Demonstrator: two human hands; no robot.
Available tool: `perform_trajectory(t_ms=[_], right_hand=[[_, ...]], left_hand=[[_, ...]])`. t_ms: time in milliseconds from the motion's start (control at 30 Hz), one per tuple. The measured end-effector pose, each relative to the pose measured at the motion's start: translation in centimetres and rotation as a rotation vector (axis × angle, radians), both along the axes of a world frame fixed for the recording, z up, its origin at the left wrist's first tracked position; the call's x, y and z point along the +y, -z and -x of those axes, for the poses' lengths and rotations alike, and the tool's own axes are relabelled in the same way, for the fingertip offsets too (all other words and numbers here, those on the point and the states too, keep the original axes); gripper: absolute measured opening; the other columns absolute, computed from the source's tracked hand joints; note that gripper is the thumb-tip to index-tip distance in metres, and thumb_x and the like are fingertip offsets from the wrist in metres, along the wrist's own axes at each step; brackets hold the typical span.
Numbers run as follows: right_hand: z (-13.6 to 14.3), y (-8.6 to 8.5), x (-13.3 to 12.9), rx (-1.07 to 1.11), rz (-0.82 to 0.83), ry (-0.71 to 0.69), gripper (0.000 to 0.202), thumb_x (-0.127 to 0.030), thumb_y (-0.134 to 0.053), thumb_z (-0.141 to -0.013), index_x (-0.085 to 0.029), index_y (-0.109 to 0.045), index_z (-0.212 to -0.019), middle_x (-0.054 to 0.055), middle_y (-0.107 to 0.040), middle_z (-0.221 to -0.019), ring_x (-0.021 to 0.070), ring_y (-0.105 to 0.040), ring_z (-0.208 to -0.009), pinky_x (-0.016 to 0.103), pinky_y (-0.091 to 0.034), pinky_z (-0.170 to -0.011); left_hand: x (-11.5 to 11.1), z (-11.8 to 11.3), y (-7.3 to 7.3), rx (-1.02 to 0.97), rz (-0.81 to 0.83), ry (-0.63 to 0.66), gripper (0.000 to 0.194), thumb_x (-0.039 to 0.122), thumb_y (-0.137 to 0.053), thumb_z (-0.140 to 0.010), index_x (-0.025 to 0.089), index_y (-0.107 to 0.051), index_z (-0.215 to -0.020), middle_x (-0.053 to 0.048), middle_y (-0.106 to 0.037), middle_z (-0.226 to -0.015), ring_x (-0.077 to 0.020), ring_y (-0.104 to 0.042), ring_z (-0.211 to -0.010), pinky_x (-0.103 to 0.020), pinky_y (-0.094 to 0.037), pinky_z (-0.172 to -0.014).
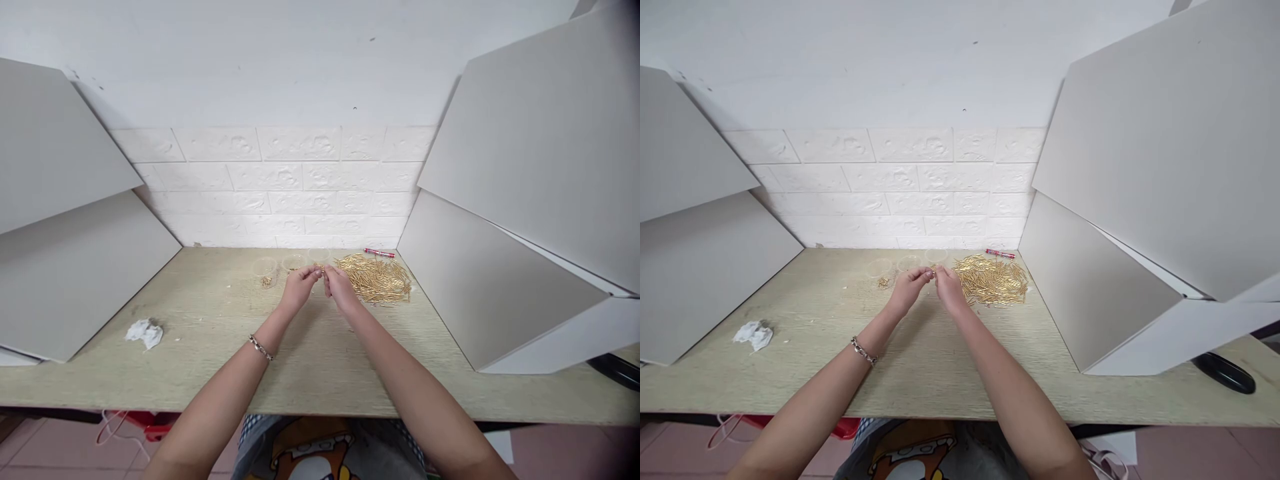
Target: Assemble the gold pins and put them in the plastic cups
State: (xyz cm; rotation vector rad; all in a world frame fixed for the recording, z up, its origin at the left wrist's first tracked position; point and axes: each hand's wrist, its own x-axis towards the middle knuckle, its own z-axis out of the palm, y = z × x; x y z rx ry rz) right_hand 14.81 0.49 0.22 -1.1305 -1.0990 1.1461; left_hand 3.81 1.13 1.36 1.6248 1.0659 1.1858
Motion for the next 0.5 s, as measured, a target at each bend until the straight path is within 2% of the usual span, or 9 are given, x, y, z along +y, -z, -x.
perform_trajectory(t_ms=[167,500], right_hand=[[0.05,-0.12,-0.16,0.001,0.007,-0.021,0.031,-0.042,-0.039,-0.079,-0.020,-0.037,-0.057,-0.006,-0.030,-0.043,0.0075,-0.028,-0.035,0.024,-0.023,-0.038],[0.10,0.13,0.08,-0.003,-0.006,-0.012,0.032,-0.044,-0.039,-0.078,-0.020,-0.037,-0.057,-0.007,-0.030,-0.044,0.0075,-0.027,-0.037,0.024,-0.024,-0.038]], left_hand=[[0.05,0.03,0.03,-0.064,0.025,0.024,0.020,0.034,-0.053,-0.071,0.015,-0.058,-0.067,0.002,-0.055,-0.064,-0.0107,-0.048,-0.066,-0.023,-0.039,-0.068],[0.11,0.11,0.01,-0.054,0.030,0.057,0.021,0.035,-0.053,-0.071,0.015,-0.058,-0.068,0.002,-0.054,-0.064,-0.0103,-0.048,-0.066,-0.023,-0.039,-0.069]])
